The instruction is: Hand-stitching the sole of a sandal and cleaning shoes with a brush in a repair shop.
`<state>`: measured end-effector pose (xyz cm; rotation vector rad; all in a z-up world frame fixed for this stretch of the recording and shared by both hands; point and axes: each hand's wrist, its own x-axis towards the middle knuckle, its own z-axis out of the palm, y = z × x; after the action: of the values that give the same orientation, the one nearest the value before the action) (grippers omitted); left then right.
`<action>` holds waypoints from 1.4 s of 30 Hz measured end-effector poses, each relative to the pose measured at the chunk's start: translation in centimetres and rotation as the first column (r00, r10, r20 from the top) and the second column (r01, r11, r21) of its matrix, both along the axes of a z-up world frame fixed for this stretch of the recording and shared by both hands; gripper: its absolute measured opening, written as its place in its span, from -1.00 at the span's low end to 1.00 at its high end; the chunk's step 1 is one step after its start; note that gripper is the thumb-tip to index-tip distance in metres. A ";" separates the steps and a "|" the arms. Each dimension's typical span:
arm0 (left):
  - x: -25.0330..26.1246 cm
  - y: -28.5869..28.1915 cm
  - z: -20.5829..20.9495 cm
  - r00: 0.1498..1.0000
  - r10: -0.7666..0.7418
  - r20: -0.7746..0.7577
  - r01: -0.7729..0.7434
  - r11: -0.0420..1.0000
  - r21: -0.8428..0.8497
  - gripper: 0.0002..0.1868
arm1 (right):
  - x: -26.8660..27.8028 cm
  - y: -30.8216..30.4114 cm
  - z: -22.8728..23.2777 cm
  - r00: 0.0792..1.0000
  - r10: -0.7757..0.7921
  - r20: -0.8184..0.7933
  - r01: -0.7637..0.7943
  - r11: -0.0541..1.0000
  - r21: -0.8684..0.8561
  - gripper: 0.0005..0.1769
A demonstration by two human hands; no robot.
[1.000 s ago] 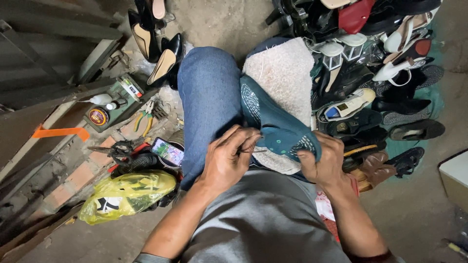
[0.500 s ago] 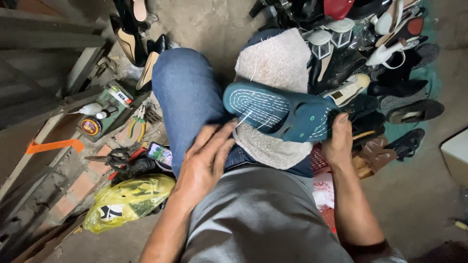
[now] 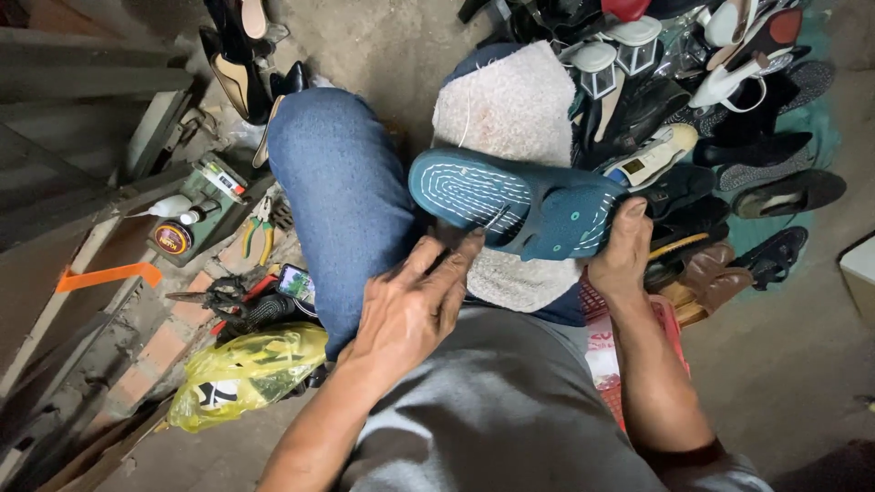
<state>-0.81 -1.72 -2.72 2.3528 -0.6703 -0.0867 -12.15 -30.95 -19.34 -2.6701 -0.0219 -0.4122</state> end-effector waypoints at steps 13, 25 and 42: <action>-0.2 -0.4 -0.1 0.999 0.012 0.049 -0.013 1.000 0.009 -0.70 | 5.1 4.9 7.7 0.933 -0.267 -0.241 0.356 0.779 0.516 -0.29; -0.3 -0.4 0.1 1.000 0.009 -0.010 -0.009 1.000 -0.006 -0.66 | 3.0 2.0 4.5 0.970 -0.086 -0.229 0.178 0.890 0.420 -0.50; 5.8 5.1 0.1 0.931 -0.274 -0.242 0.263 0.962 -0.079 -0.78 | 8.0 10.6 18.2 0.945 0.249 -0.213 -0.097 0.834 0.543 -0.69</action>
<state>5.04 3.38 -2.64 2.1446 -0.8525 -0.4781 -4.17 -20.39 -1.10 -2.1284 -0.0598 0.0257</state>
